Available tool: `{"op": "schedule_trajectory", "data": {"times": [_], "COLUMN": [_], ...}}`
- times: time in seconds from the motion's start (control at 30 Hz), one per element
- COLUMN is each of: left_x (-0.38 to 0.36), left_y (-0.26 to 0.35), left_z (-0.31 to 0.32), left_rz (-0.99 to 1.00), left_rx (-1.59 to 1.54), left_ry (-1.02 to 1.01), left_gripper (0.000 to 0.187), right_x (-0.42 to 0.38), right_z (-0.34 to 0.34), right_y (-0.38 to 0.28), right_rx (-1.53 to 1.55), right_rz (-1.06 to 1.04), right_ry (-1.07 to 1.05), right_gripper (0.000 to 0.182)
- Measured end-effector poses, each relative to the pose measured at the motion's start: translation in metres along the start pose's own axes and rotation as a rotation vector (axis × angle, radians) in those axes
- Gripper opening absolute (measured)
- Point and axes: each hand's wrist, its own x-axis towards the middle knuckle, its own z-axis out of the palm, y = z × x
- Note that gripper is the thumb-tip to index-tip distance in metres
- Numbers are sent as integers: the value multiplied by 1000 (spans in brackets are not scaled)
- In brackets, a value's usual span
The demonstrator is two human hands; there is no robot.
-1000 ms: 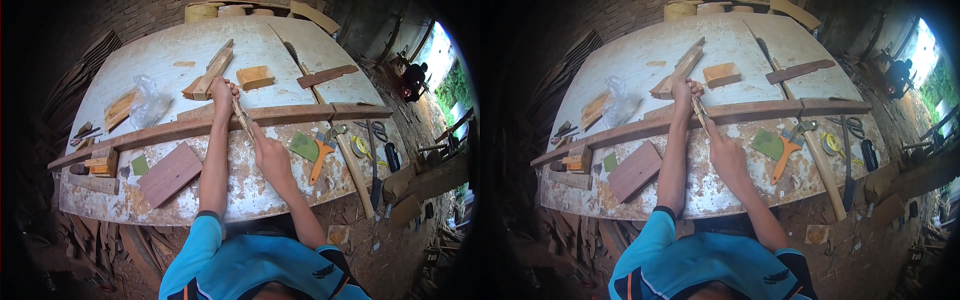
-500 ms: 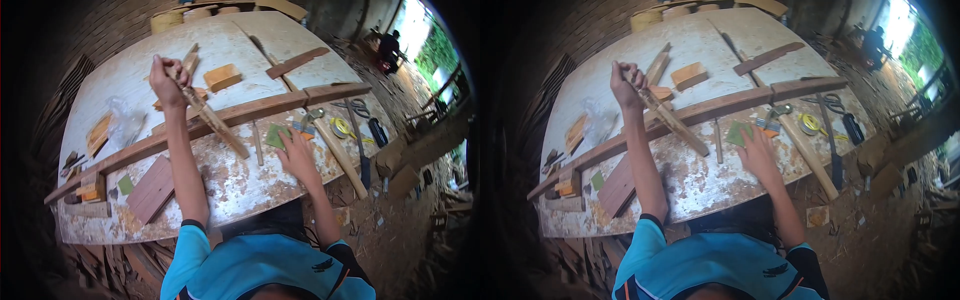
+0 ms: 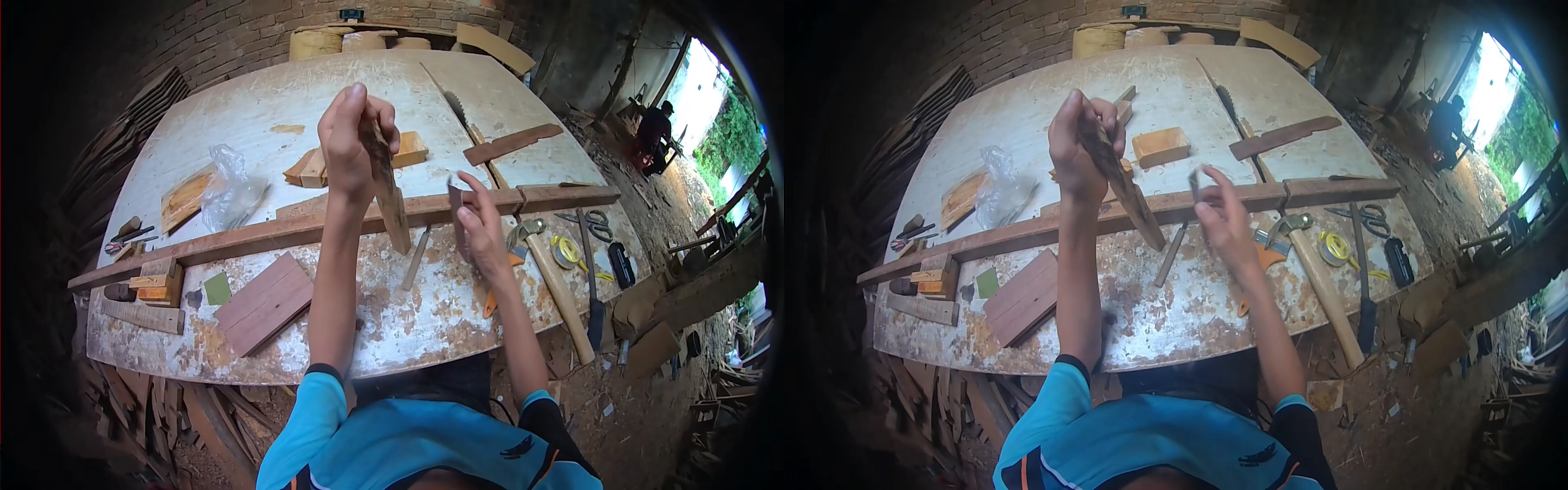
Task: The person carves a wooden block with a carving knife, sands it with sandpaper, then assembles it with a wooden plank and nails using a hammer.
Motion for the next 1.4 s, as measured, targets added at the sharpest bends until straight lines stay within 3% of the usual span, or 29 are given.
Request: {"op": "schedule_trajectory", "data": {"times": [0.07,0.13,0.23,0.33,0.43,0.47,0.57,0.73,0.8,0.87,0.97,1.0,1.1,1.13,1.23,1.27,1.37,1.4], "left_x": [1,-1,-6,-6,-10,-12,-8,-8,-2,3,-3,-5,-1,0,-7,-10,-7,-4], "left_y": [-2,0,1,-1,-1,-2,-6,-8,-9,-10,-7,-6,-6,-7,-13,-11,-6,-6], "left_z": [0,1,2,6,19,23,18,23,9,1,10,11,4,7,20,23,17,13], "left_rz": [-52,-81,60,134,186,210,190,237,238,228,159,186,190,178,276,279,222,205], "left_rx": [-71,-99,128,231,344,354,352,393,360,332,355,341,301,301,326,342,319,293], "left_ry": [-38,-74,95,315,344,345,398,424,451,467,426,399,407,417,321,305,392,418], "left_gripper": [29,24,35,42,44,46,47,46,45,43,43,42,41,40,38,38,38,37], "right_x": [16,19,31,36,31,30,28,23,25,22,28,30,27,24,28,30,30,28], "right_z": [23,51,87,92,89,91,83,77,76,75,84,85,80,76,72,72,74,75], "right_y": [1,-14,15,19,-19,-13,50,-6,37,37,-11,-10,34,30,-8,-13,34,28], "right_rx": [132,184,230,202,162,185,94,158,46,-158,-18,22,-42,-127,179,260,5,-37], "right_rz": [-148,-136,-384,-236,-446,-448,-68,-322,-157,-48,-355,-346,-9,-132,-288,-300,-287,-163], "right_ry": [-128,-229,-158,-222,-194,-170,-286,-274,-326,-352,-239,-252,-360,-369,-346,-359,-355,-393], "right_gripper": [65,71,74,79,86,90,95,83,85,88,89,91,95,97,97,98,98,98]}}
